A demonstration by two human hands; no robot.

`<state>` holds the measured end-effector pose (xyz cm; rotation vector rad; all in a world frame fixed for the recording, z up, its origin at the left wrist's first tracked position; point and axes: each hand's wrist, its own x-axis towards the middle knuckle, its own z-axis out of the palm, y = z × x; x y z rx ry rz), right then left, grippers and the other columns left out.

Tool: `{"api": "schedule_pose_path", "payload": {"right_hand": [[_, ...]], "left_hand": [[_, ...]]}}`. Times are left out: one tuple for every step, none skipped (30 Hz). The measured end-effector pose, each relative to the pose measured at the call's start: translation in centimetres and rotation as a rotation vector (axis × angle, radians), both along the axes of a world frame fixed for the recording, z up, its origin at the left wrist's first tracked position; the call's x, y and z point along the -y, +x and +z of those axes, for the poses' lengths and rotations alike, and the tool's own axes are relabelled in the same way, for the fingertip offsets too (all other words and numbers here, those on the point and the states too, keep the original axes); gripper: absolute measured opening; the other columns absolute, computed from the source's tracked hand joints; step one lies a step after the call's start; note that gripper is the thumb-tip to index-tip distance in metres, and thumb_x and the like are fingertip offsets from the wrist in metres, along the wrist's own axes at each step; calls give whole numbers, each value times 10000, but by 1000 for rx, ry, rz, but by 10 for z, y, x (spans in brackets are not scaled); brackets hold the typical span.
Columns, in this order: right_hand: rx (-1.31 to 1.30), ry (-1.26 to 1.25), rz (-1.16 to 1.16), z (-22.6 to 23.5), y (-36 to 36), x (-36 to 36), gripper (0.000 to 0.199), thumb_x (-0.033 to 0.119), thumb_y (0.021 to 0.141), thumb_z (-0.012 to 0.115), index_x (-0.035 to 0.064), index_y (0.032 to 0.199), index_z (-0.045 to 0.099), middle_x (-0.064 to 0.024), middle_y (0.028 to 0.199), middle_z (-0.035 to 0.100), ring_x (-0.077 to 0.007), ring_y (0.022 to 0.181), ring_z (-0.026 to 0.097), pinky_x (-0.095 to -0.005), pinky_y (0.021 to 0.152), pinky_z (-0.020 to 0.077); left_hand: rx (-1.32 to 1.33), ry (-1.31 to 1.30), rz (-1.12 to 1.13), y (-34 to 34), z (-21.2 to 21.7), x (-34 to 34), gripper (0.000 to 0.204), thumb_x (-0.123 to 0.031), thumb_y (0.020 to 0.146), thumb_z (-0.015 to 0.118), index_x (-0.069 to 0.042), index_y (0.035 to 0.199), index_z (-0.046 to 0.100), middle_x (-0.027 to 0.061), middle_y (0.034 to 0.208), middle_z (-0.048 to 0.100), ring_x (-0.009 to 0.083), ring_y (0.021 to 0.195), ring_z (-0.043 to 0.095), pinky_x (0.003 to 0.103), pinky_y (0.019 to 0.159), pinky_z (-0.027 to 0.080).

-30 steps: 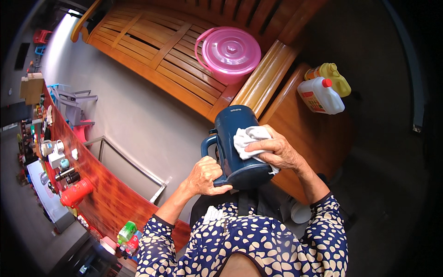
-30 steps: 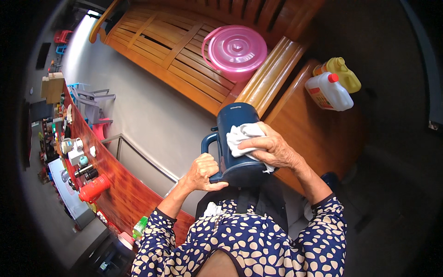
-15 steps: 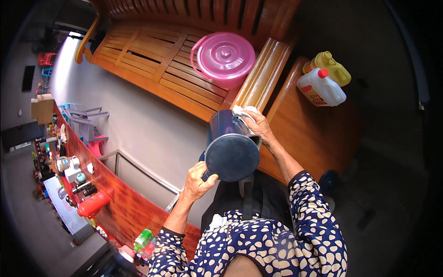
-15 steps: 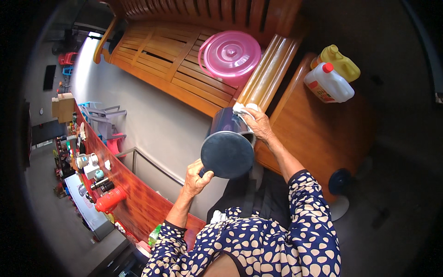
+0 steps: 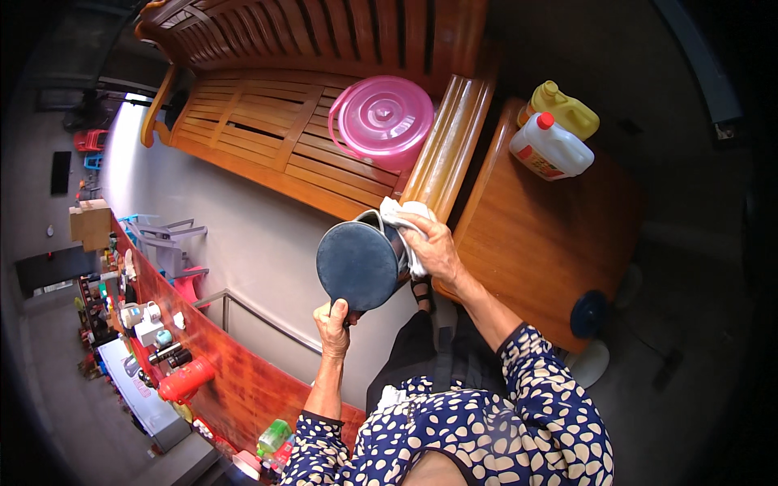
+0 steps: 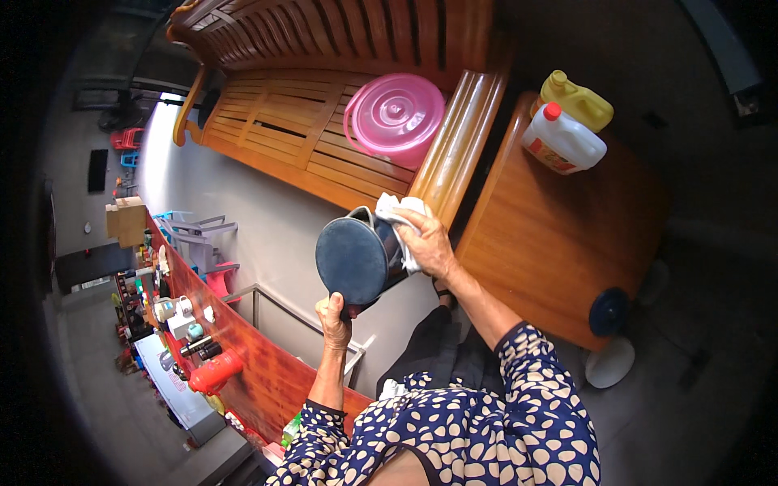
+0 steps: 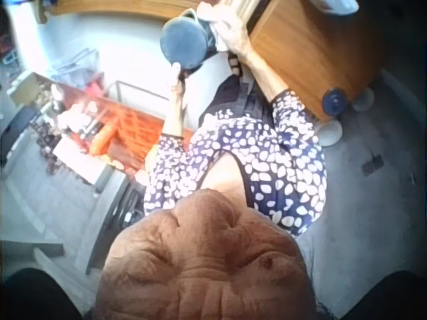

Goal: The person wipes the exterior of a pink plastic basin, a yellow plastic jug, a white plastic jug, and a blue electric kettle using a white cloth. The person handles each item individually, rotating them to clean different sides before placing them back on the wooden table.

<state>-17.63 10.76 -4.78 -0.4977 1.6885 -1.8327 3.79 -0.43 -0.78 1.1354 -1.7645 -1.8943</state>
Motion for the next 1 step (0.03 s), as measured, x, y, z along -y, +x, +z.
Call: {"api": "schedule_pose_path", "payload": {"right_hand": [[-143, -34, -13, 1, 4, -1, 294, 105, 861, 625, 66, 1148, 673, -109, 1176, 627, -259, 1187, 515, -349, 1030, 379]], "left_hand": [[0, -7, 0, 1, 1, 1, 525, -456, 882, 607, -10, 610, 550, 52, 535, 522, 121, 499, 478, 271, 485, 363]]}}
